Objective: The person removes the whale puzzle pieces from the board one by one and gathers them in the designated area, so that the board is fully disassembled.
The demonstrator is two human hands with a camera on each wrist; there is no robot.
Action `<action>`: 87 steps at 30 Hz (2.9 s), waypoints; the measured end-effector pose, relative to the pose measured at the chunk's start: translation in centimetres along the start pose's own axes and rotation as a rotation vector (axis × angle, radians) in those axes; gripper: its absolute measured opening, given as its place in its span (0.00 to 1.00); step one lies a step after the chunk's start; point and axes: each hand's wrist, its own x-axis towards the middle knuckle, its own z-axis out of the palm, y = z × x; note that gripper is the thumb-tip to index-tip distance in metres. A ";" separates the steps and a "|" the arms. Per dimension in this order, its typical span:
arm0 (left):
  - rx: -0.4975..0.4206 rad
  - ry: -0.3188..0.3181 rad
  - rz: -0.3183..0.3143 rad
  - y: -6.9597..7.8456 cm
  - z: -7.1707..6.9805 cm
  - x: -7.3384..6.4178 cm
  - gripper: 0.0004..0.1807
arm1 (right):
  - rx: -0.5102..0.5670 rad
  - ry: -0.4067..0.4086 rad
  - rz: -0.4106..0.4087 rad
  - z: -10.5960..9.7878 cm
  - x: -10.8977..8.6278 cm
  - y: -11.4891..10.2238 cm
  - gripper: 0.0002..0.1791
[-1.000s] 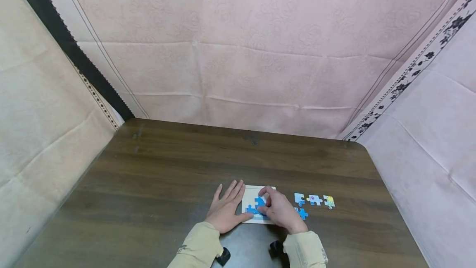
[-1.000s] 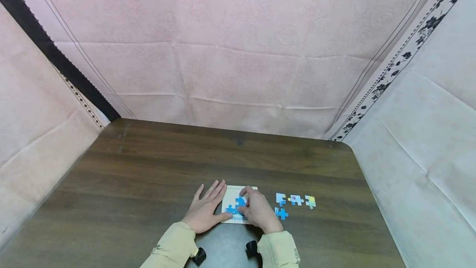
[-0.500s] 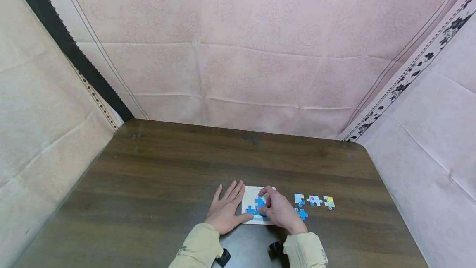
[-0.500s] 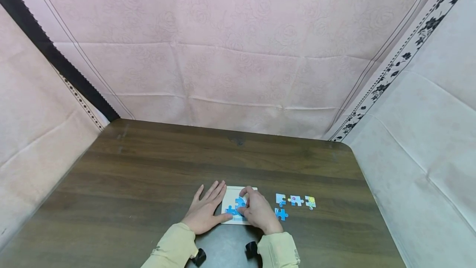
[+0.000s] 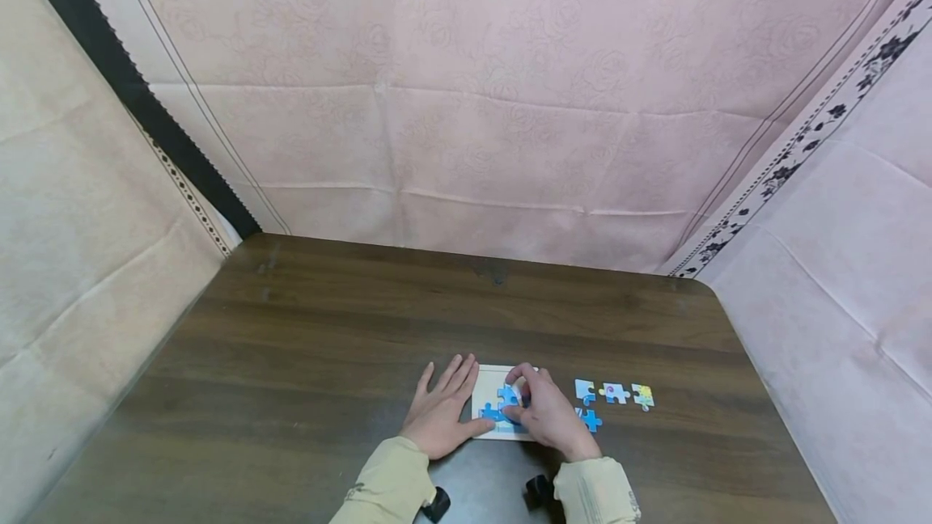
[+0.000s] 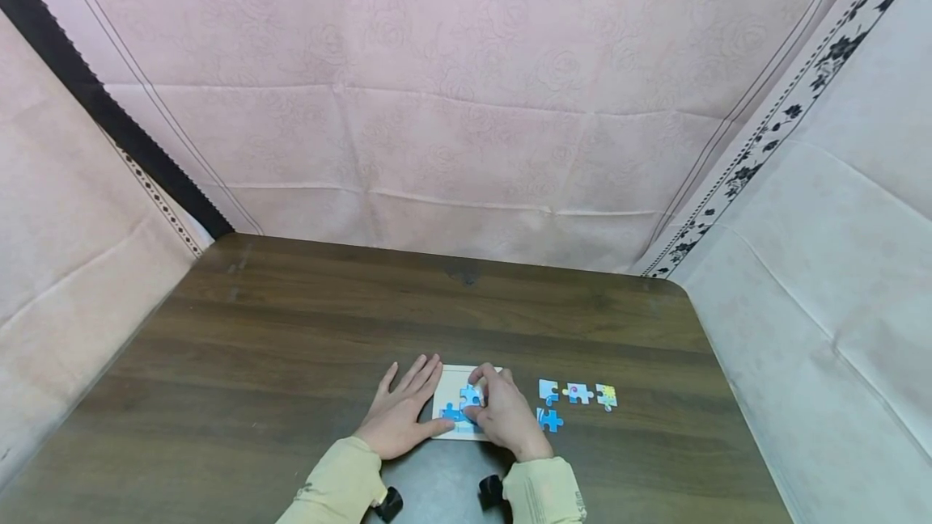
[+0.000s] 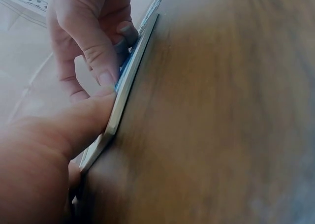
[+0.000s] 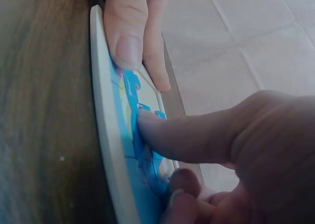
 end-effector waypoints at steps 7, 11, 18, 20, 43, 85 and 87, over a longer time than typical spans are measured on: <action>-0.019 0.017 0.003 0.0 0.0 -0.1 0.48 | 0.015 0.002 -0.017 0.1 0.1 0.2 0.20; -0.014 0.022 -0.010 0.2 -0.1 -0.2 0.44 | 0.032 0.004 -0.024 0.1 0.1 0.2 0.20; 0.021 0.007 -0.028 0.4 -0.2 -0.1 0.43 | 0.037 0.020 -0.007 0.2 -0.1 -0.1 0.20; 0.021 0.004 -0.031 0.4 -0.2 -0.1 0.43 | 0.051 0.022 -0.004 0.2 -0.2 -0.1 0.20; 0.043 0.018 -0.034 0.2 0.5 0.3 0.44 | 0.114 0.112 0.029 0.5 -0.5 -0.1 0.18; -0.003 0.025 -0.037 0.3 0.2 0.0 0.44 | 0.061 0.441 0.290 -8.6 -6.9 7.9 0.11; -0.001 0.028 -0.037 0.2 0.3 0.0 0.44 | 0.046 0.396 0.302 -8.7 -7.1 8.2 0.12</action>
